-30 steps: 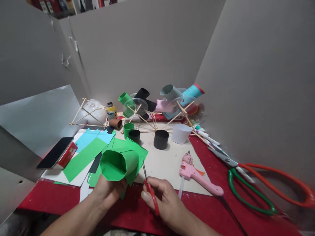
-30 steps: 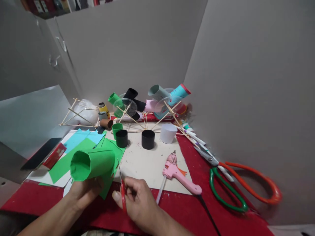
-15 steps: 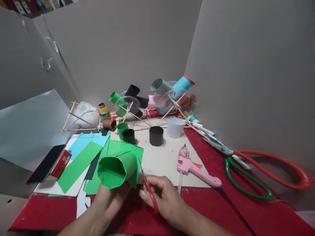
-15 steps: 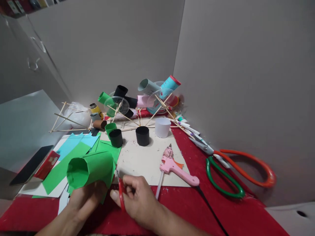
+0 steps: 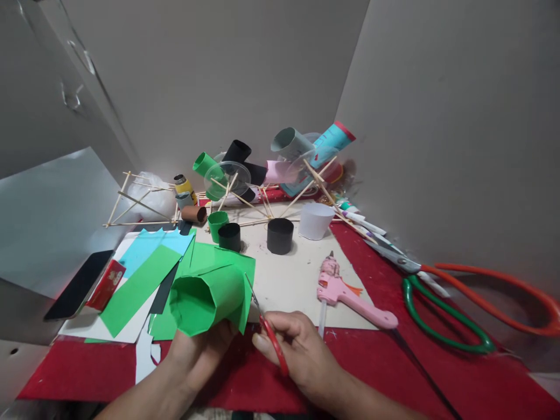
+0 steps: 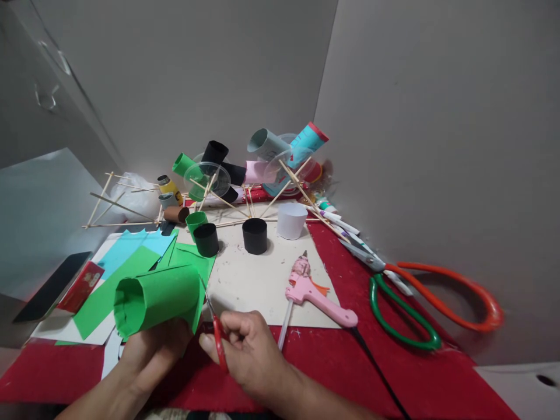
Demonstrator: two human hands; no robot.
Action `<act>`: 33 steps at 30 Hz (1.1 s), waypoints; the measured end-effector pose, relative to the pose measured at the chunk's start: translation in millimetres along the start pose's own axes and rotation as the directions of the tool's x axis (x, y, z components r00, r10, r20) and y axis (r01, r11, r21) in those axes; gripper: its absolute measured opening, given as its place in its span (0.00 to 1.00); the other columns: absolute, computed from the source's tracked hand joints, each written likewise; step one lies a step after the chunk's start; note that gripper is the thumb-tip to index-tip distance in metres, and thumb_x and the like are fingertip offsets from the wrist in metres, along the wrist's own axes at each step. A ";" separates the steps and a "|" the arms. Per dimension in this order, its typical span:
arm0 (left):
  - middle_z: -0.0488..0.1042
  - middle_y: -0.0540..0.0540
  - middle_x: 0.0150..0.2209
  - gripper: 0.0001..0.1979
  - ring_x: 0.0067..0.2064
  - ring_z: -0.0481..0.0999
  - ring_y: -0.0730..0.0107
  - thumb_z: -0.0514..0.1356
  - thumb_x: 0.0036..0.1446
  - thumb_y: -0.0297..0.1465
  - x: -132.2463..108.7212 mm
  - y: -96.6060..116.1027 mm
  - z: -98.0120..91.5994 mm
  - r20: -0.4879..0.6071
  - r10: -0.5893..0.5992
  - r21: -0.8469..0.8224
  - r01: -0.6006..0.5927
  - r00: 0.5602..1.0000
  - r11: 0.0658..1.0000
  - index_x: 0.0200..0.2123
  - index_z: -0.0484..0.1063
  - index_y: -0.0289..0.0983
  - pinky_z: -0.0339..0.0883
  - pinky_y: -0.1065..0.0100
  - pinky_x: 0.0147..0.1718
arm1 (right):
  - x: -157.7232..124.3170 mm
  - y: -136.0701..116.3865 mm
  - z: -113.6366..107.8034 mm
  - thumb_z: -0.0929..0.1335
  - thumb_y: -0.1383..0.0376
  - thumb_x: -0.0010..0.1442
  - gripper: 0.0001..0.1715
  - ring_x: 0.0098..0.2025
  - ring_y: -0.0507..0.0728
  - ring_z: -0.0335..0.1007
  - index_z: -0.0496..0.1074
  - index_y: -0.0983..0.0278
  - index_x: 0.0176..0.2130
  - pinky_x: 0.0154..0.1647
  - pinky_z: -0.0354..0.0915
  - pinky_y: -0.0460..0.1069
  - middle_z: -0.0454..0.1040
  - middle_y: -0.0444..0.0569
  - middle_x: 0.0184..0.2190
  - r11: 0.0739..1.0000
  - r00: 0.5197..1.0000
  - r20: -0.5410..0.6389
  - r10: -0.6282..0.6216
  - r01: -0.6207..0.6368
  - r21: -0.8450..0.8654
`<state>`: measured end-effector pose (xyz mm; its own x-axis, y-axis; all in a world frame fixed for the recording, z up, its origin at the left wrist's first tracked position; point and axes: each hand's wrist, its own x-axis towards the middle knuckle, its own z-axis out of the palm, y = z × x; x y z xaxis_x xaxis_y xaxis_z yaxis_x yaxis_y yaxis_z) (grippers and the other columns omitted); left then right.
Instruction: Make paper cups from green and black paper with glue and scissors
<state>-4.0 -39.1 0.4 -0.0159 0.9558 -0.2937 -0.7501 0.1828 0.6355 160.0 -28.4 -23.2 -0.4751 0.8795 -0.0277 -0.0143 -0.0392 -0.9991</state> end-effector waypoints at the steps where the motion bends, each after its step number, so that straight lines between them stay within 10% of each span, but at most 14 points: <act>1: 0.82 0.46 0.32 0.15 0.37 0.80 0.64 0.69 0.47 0.24 0.0 0.4 0.2 -0.007 0.005 -0.009 -0.005 1.000 1.000 0.41 0.77 0.36 0.75 0.70 0.42 | 0.4 -0.8 0.2 0.72 0.45 0.51 0.33 0.21 0.48 0.40 0.53 0.61 0.17 0.21 0.40 0.47 0.46 0.36 0.16 1.000 1.000 -0.004 0.002 -0.002 0.007; 20: 0.82 0.43 0.31 0.04 0.32 0.78 0.63 0.69 0.45 0.25 -10.4 6.1 3.1 -0.183 -0.044 0.194 0.080 0.982 0.978 0.27 0.79 0.37 0.74 0.68 0.33 | -1.3 3.7 -6.9 0.71 0.44 0.51 0.32 0.23 0.49 0.42 0.54 0.61 0.19 0.23 0.42 0.48 0.49 0.37 0.18 0.999 0.998 0.054 0.040 -0.040 0.009; 33: 0.81 0.47 0.27 0.20 0.31 0.80 0.65 0.70 0.42 0.18 -8.1 9.6 -7.4 -0.183 -0.048 0.066 0.061 0.982 0.996 0.40 0.80 0.38 0.75 0.70 0.34 | -0.2 1.2 -0.4 0.71 0.42 0.51 0.34 0.21 0.48 0.42 0.54 0.61 0.18 0.21 0.41 0.46 0.48 0.37 0.16 0.995 0.996 0.046 0.076 -0.079 0.059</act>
<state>-15.9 -46.7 3.6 -0.1003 0.8874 -0.4499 -0.7045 0.2559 0.6620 160.4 -28.4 -24.4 -0.5150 0.8510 -0.1026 -0.0286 -0.1366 -0.9902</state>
